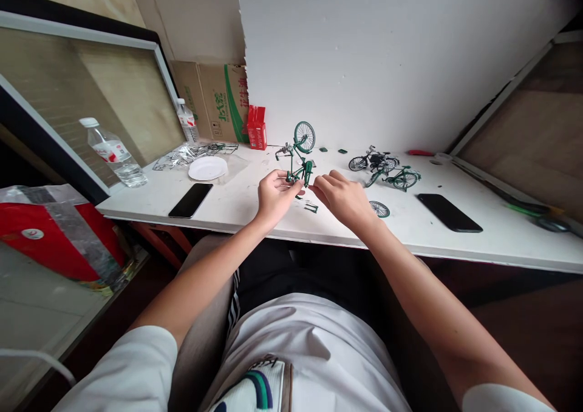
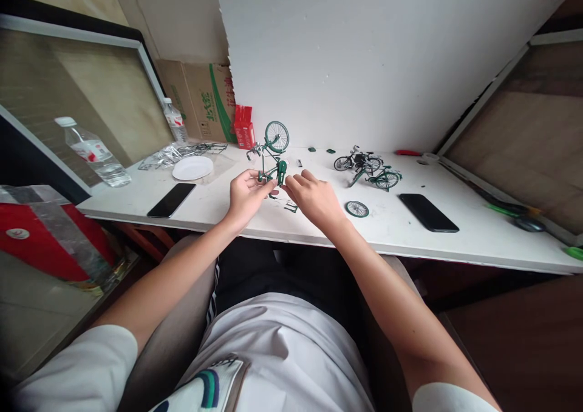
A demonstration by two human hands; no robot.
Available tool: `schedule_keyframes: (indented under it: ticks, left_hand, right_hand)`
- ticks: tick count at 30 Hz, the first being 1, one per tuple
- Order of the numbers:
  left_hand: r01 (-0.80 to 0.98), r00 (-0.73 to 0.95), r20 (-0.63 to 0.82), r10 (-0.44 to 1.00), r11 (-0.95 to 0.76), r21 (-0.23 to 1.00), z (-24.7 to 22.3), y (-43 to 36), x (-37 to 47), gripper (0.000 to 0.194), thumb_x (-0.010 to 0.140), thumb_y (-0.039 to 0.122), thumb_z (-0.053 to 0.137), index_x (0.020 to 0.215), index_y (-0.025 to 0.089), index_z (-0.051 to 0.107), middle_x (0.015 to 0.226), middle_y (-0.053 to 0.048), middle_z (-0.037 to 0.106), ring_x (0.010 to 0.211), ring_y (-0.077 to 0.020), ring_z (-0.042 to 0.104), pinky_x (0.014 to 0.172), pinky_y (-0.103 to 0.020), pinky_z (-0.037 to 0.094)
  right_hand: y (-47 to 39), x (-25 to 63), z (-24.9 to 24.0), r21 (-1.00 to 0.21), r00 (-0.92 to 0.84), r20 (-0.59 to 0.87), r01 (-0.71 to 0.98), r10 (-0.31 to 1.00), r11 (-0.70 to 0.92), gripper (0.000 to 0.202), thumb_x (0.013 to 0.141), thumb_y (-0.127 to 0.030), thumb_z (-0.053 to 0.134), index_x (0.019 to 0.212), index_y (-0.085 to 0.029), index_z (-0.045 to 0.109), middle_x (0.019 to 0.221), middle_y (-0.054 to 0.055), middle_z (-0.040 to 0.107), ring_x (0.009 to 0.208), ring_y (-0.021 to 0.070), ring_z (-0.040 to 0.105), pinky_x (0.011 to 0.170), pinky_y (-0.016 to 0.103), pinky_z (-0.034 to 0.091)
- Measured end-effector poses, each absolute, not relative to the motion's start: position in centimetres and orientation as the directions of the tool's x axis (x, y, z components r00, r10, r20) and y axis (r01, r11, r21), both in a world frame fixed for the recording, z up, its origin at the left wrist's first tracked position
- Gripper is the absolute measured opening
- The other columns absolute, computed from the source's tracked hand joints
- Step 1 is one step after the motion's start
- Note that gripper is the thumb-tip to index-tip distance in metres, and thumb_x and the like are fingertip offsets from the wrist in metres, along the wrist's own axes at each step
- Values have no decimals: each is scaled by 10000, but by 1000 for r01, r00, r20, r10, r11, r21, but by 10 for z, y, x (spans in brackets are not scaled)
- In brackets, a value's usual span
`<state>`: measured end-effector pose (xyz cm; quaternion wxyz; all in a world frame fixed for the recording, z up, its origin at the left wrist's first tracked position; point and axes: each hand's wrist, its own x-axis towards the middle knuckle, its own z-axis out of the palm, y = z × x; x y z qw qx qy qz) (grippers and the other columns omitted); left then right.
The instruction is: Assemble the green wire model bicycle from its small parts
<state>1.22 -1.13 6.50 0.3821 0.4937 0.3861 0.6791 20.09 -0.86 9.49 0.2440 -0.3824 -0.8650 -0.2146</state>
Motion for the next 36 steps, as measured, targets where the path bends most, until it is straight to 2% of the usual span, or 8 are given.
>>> schedule_keyframes:
  ticks: [4, 11, 14, 17, 21, 24, 32, 36]
  left_hand:
    - [-143, -214, 430, 877, -463, 874, 64, -13, 14, 452, 731, 422, 954, 914, 186, 615, 855, -38, 772, 696, -200, 802, 623, -259, 614]
    - [-105, -215, 527, 822, -556, 824, 64, -20, 19, 406, 783, 398, 929, 945, 191, 620, 931, -51, 767, 737, -209, 815, 658, -284, 655]
    - [-90, -228, 539, 811, -568, 818, 63, -18, 17, 411, 789, 406, 923, 957, 191, 615, 920, -46, 766, 737, -199, 812, 663, -275, 655]
    - [-78, -246, 556, 794, -588, 805, 63, -15, 14, 417, 801, 434, 911, 961, 192, 611, 929, -47, 774, 740, -190, 811, 675, -269, 656]
    - [-94, -259, 545, 797, -583, 807, 63, -13, 13, 450, 789, 469, 916, 953, 194, 600, 925, -50, 779, 748, -194, 811, 692, -287, 669]
    - [-116, -253, 544, 800, -583, 804, 63, -14, 14, 465, 780, 480, 923, 960, 194, 605, 906, -41, 771, 744, -191, 808, 703, -293, 672]
    - [-75, -226, 593, 773, -621, 780, 63, -20, 19, 405, 822, 442, 903, 999, 201, 630, 948, -52, 784, 778, -194, 818, 703, -277, 655]
    - [-22, -263, 614, 744, -641, 767, 65, -21, 17, 395, 831, 443, 896, 1007, 202, 638, 920, -56, 786, 777, -201, 817, 689, -273, 642]
  right_hand:
    - [-6, 197, 91, 65, -484, 606, 821, 631, 568, 449, 1155, -431, 351, 894, -191, 627, 776, 94, 678, 736, 204, 557, 571, 337, 180]
    - [-12, 189, 92, -438, -289, 486, 736, 825, 516, 688, 1146, -602, 237, 661, -226, 548, 577, 31, 634, 530, 172, 558, 638, 322, 325]
    - [-13, 193, 94, -399, -291, 560, 726, 776, 560, 626, 1125, -636, 336, 791, -218, 661, 649, 29, 692, 569, 176, 606, 642, 317, 350]
    - [-10, 198, 94, -231, -358, 693, 712, 626, 663, 391, 1088, -562, 540, 1038, -213, 707, 828, 45, 764, 719, 191, 676, 627, 302, 357]
    - [-8, 201, 96, 30, -468, 748, 732, 470, 681, 291, 1118, -379, 527, 961, -207, 701, 863, 71, 757, 843, 210, 661, 584, 317, 304]
    - [-8, 200, 97, 124, -507, 743, 746, 437, 654, 359, 1134, -356, 482, 875, -199, 676, 802, 78, 722, 823, 209, 631, 559, 330, 259]
    - [-10, 196, 89, -124, -357, 733, 766, 578, 631, 590, 1159, -433, 358, 649, -207, 551, 592, 32, 583, 513, 141, 489, 560, 353, 230]
    - [-12, 196, 92, -125, -348, 784, 722, 514, 680, 419, 1116, -482, 501, 850, -201, 662, 735, 43, 687, 661, 167, 611, 575, 323, 297]
